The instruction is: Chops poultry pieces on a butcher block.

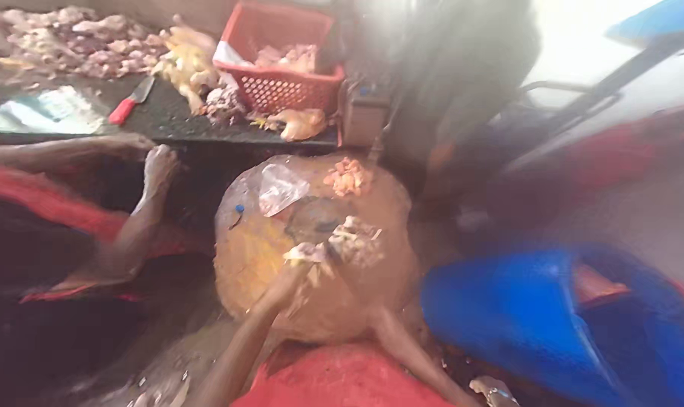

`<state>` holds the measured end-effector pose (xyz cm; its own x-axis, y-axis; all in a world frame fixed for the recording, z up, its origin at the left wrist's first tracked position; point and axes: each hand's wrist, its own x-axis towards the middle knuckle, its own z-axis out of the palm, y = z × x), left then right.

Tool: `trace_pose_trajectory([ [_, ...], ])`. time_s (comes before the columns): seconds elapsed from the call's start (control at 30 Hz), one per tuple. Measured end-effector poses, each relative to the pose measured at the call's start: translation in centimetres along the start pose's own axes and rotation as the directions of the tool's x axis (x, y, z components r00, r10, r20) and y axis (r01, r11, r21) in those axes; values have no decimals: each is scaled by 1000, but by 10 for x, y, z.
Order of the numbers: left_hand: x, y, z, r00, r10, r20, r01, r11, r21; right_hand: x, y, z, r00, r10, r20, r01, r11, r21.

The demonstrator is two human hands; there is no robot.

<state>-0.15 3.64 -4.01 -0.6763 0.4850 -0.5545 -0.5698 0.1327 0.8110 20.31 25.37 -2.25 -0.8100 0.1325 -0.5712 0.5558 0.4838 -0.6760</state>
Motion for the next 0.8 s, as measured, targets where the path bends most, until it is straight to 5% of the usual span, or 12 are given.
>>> trace_pose_trajectory([
  [0.13, 9, -42, -6, 984, -177, 3, 174, 964, -203, 25, 5, 9, 999, 20, 29, -19, 999, -41],
  [0.33, 2, -76, -21, 980, -179, -81, 177, 984, -33, 42, -9, 13, 1000, 9, 13, -11, 986, 167],
  [0.43, -8, -84, -37, 971, -231, -60, 234, 971, 41, 20, -61, -1, 964, -222, -149, 251, 942, 221],
  [0.57, -7, -80, -39, 975, -220, -37, 219, 976, -12, 5, -108, -14, 771, -503, -391, 633, 673, 381],
  [0.63, -8, -79, -35, 977, -213, -25, 212, 977, -37, 2, -95, -1, 695, -569, -439, 705, 661, 258],
  [0.7, -9, -82, -34, 978, -206, -12, 205, 977, -62, 10, -54, 19, 799, -525, -293, 555, 831, 24],
  [0.73, -10, -85, -35, 981, -195, -7, 194, 979, -60, 20, -33, 25, 918, -373, -131, 369, 928, -55],
  [0.8, -19, -90, -39, 984, -176, -9, 177, 983, 43, 41, -8, 31, 995, -53, 81, 67, 981, -184],
])
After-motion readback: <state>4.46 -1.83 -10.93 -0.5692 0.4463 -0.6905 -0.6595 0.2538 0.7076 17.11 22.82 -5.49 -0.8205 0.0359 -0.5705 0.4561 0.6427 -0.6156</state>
